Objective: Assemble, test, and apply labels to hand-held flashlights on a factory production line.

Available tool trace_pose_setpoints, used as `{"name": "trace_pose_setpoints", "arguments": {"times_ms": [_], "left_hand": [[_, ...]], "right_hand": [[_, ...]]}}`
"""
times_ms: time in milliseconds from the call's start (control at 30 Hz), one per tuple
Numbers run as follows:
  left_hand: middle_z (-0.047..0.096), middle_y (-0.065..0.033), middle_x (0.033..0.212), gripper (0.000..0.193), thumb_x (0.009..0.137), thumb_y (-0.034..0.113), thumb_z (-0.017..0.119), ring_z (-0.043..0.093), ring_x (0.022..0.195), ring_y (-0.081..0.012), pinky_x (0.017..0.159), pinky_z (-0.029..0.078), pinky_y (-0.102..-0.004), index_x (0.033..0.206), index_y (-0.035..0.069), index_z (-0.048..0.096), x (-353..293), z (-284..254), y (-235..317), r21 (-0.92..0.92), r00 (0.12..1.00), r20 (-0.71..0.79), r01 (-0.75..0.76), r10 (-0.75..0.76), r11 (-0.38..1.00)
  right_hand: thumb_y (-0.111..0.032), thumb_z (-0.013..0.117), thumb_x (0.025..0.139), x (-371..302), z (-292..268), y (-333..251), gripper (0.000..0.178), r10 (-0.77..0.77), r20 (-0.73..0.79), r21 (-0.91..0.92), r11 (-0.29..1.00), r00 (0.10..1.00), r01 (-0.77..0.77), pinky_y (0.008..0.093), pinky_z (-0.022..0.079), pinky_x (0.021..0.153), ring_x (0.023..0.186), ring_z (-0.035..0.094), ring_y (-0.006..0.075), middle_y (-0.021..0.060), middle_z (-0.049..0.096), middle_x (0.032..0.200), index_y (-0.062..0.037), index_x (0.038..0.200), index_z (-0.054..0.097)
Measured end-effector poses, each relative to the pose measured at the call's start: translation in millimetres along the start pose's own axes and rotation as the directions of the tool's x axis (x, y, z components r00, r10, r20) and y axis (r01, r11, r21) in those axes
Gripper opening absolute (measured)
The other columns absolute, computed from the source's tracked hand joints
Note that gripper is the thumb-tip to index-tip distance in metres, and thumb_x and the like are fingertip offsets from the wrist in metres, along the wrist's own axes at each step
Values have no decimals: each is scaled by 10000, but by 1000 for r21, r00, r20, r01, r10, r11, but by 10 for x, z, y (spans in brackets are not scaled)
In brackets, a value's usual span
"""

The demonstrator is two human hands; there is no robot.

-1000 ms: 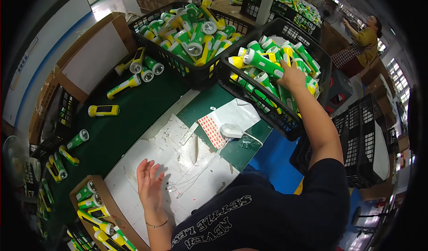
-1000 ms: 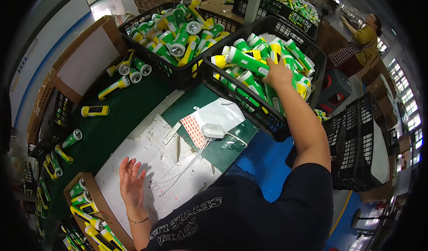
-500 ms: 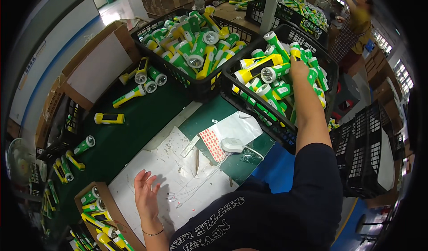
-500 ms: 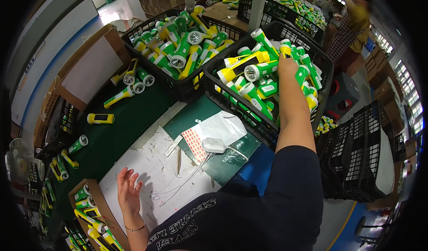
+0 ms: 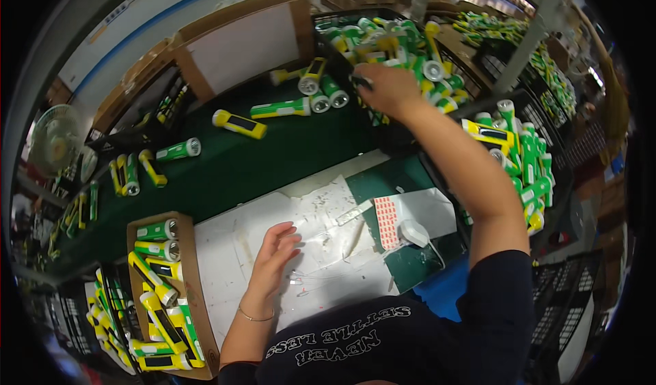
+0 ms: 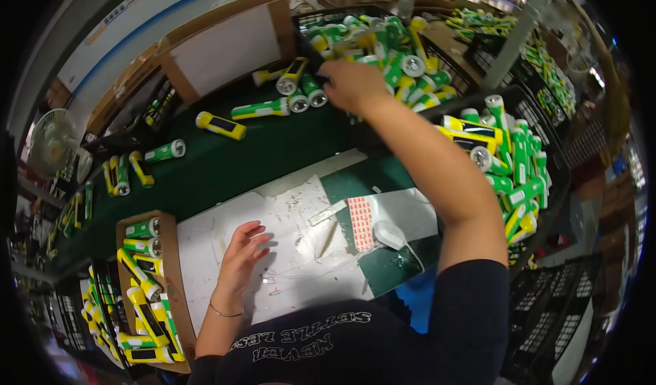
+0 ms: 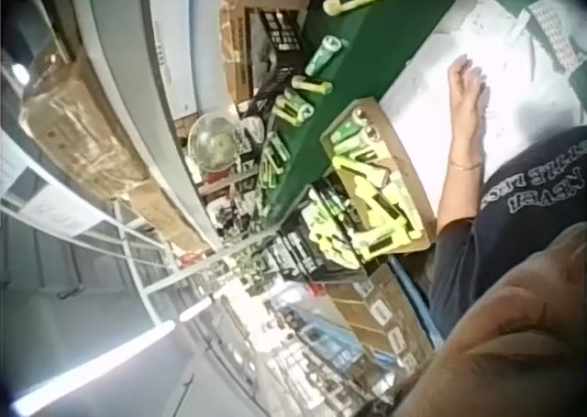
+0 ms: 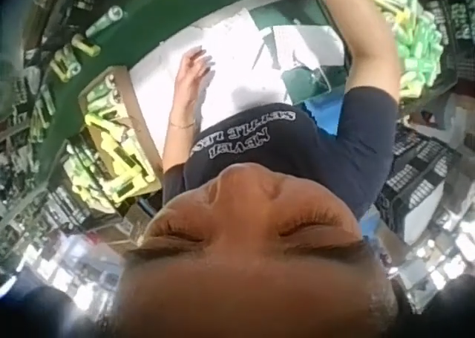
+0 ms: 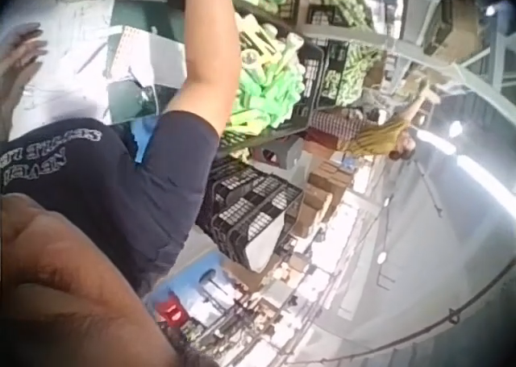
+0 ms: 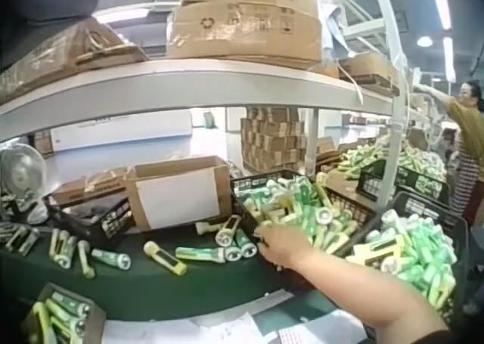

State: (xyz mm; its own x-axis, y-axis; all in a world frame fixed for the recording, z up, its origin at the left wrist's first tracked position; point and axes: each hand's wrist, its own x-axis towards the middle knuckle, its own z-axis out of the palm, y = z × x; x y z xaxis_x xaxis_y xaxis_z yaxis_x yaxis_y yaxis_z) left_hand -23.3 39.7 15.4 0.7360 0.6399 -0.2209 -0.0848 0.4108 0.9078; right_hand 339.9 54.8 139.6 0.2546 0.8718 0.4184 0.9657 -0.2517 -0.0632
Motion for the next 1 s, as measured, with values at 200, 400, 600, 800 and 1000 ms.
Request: {"name": "trace_pose_setpoints", "arguments": {"times_ms": [200, 400, 600, 800, 1000], "left_hand": [[462, -35, 1225, 446, 853, 226, 582, 498, 1091, -143, 914, 382, -338, 1252, 109, 423, -273, -228, 23, -44, 989, -144, -42, 35, 998], [486, -41, 1187, 379, 874, 186, 556, 509, 1062, -141, 905, 395, -337, 1227, 103, 450, -304, -316, 17, -90, 973, -232, -8, -14, 996], [490, -92, 1171, 408, 834, 191, 596, 474, 1070, -192, 905, 395, -310, 1200, 55, 478, -53, -469, -1, 468, 890, -297, -181, 347, 865], [513, -104, 1229, 505, 930, 392, 429, 471, 1145, -224, 958, 360, -320, 1267, 16, 444, 130, -109, 375, 74, 958, 278, -95, 71, 993], [606, -129, 940, 481, 924, 468, 411, 607, 848, -251, 783, 491, -388, 1154, 54, 498, -28, 93, -36, -603, 910, 403, 348, -102, 718]], "right_hand": [[-305, 667, 758, 572, 1656, -452, 514, 52, 302, -110, 994, 952, -20, 424, 508, 742, 907, 615, 284, 105, 552, 1157, -128, 1200, 474], [-161, 654, 713, 551, 1915, -597, 477, -28, 279, -155, 985, 960, 74, 420, 504, 698, 913, 615, 276, 84, 522, 1184, -127, 1154, 475], [-222, 674, 645, 118, 447, -827, 469, -260, 122, 302, 929, 958, 214, 387, 505, 699, 869, 618, 278, 83, 622, 996, -104, 1082, 551], [-67, 703, 583, -550, -324, -963, 528, -645, 372, 921, 347, 667, -178, 135, 290, 493, 552, 334, -20, 0, 604, 1048, -35, 1095, 579], [-49, 652, 760, -1038, -118, -1104, 423, -326, 299, 927, 323, 897, -192, 122, 330, 532, 639, 413, -22, 37, 602, 1108, -32, 1160, 518]]}}
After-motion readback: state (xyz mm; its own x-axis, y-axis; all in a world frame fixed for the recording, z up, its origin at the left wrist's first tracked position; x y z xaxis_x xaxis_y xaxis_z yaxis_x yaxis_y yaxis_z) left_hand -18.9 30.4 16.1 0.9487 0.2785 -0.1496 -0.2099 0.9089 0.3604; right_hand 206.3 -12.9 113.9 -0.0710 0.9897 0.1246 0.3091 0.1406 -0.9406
